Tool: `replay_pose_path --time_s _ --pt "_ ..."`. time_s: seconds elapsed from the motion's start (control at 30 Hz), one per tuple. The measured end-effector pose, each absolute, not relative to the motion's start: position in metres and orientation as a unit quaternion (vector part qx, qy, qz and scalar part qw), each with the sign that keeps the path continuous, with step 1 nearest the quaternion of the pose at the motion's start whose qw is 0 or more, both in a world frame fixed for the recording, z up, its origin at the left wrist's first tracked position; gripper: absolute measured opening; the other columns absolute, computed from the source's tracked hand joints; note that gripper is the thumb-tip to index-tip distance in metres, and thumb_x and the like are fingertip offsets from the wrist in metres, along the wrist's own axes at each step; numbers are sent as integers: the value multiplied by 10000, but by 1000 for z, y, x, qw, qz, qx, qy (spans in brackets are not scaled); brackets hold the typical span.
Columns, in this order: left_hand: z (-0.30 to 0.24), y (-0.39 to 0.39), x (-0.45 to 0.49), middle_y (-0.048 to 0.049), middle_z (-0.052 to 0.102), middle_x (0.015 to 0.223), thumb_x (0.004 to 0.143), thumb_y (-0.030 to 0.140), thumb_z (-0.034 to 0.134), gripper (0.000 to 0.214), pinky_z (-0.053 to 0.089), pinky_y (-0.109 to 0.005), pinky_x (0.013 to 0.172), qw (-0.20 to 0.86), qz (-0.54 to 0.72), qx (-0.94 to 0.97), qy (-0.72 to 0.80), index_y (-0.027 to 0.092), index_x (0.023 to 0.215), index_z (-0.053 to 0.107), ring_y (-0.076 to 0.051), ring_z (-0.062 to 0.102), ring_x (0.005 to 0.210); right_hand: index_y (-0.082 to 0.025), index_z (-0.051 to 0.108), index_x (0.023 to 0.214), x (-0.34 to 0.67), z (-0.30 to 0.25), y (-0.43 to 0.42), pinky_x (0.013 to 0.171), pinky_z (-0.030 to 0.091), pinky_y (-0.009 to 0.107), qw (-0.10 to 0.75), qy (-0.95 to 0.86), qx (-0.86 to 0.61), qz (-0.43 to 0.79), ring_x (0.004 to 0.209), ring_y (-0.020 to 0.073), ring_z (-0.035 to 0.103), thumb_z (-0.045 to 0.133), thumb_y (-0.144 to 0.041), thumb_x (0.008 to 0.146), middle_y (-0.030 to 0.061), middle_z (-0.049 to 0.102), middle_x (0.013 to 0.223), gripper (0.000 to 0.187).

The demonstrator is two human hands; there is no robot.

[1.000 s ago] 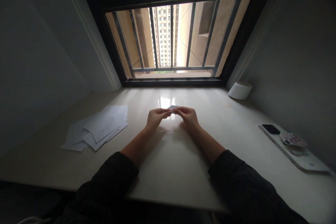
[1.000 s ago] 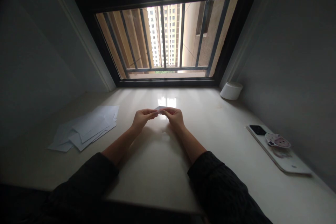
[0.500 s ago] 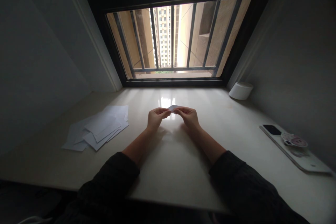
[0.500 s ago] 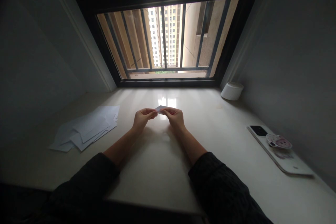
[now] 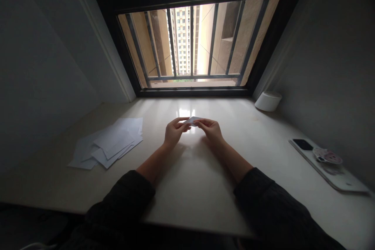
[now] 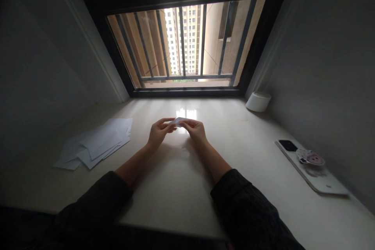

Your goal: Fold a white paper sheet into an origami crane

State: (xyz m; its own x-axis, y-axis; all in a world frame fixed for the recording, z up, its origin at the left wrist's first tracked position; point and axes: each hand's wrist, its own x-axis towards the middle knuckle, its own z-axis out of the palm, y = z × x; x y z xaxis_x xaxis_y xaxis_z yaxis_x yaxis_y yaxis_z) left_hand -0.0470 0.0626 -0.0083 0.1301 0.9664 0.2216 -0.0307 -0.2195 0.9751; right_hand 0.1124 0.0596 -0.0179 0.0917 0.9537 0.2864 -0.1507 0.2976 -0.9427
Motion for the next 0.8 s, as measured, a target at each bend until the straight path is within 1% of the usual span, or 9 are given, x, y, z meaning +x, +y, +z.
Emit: replay_pose_path --time_s 0.1,0.23,0.3,0.47,0.6,0.8 --pt "-8 61 -46 -76 724 769 678 400 732 435 532 -312 698 465 542 572 402 150 1029 674 -197 682 733 -207 741 739 111 -17 59 767 508 350 625 -507 -388 448 750 199 668 760 -372 627 40 735 765 200" --pt "-6 59 -46 -66 725 756 681 383 731 507 536 -322 696 437 550 579 414 170 1130 633 -196 681 722 -205 740 736 111 -17 59 764 507 353 627 -502 -395 445 743 199 665 769 -371 613 39 732 750 209" --pt "-6 59 -46 -63 725 751 685 376 729 513 535 -318 690 427 548 587 416 177 1145 624 -195 679 718 -203 739 733 111 -17 59 763 506 355 627 -501 -396 445 738 199 664 772 -373 608 39 730 744 214" --pt "-9 60 -44 -55 722 744 678 344 733 398 526 -307 685 425 574 582 389 170 1032 679 -178 664 706 -206 737 724 110 -16 59 755 507 350 633 -498 -389 447 737 196 662 774 -369 608 36 730 743 203" --pt "-11 61 -44 -81 728 846 672 331 735 284 522 -318 714 419 580 583 385 166 903 730 -186 659 762 -211 737 733 110 -14 58 743 509 345 634 -503 -385 444 740 194 663 769 -367 618 39 733 763 196" --pt "-12 62 -43 -79 730 862 663 334 739 261 527 -345 743 430 575 573 395 180 874 742 -199 660 792 -217 744 789 110 -18 59 729 513 354 645 -483 -392 445 725 189 655 768 -386 610 40 732 774 246"
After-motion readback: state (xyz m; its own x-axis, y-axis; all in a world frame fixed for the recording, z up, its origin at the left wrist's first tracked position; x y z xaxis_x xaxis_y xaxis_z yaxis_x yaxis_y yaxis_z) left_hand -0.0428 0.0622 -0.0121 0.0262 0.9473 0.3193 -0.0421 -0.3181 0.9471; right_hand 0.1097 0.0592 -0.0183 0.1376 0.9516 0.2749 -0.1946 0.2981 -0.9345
